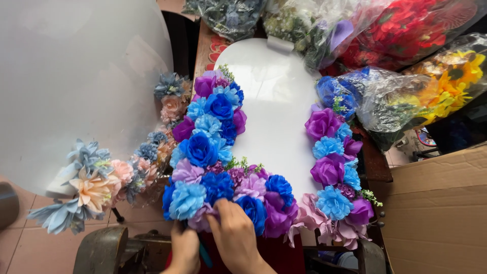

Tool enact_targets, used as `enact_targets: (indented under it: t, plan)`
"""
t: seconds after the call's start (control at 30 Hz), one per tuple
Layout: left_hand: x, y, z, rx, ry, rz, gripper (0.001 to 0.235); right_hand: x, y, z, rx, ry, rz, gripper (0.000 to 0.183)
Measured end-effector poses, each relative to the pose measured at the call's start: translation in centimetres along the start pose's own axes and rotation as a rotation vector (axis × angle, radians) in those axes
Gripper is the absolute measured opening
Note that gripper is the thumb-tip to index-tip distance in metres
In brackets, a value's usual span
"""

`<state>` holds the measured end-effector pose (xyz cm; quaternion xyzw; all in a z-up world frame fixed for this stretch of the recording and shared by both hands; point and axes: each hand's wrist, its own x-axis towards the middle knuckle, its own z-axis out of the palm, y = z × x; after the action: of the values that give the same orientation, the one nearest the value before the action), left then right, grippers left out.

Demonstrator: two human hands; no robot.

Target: Selecting artificial flowers from a box and arranging them on a white base to create a decorative display

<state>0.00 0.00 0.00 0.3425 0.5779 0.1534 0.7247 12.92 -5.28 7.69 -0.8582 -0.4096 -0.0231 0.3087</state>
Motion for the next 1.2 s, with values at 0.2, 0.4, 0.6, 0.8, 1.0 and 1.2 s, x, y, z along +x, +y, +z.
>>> enact_targets:
  t: [0.2,0.4,0.6,0.8,1.0,1.2]
  plan:
    - [6.4,-9.1,3.6,0.15,-0.052,-0.077,0.026,-1.3,0.9,-6.5,-0.255,0.375,-0.079,0.014]
    - [3.5,-1.3,5.0,0.194,-0.158,-0.136,0.033,-2.1,3.8,-6.1,-0.424,0.199,0.092,0.036]
    - [1.7,3.3,5.0,0.11,-0.112,-0.015,0.054,-2.3,4.1,-5.4,-0.499,0.109,0.121,0.056]
    - [4.1,0.8,4.6,0.082,-0.203,0.006,0.004,-2.9,3.3,-7.0,-0.324,0.187,0.129,0.035]
    - [4.0,1.9,5.2,0.036,-0.206,0.024,0.004,-2.5,0.2,-6.1,-0.082,0.351,-0.118,0.023]
    - [4.3,3.2,4.4,-0.048,-0.203,0.06,0.013,-1.0,-1.3,-0.8,0.046,0.182,-0.243,0.029]
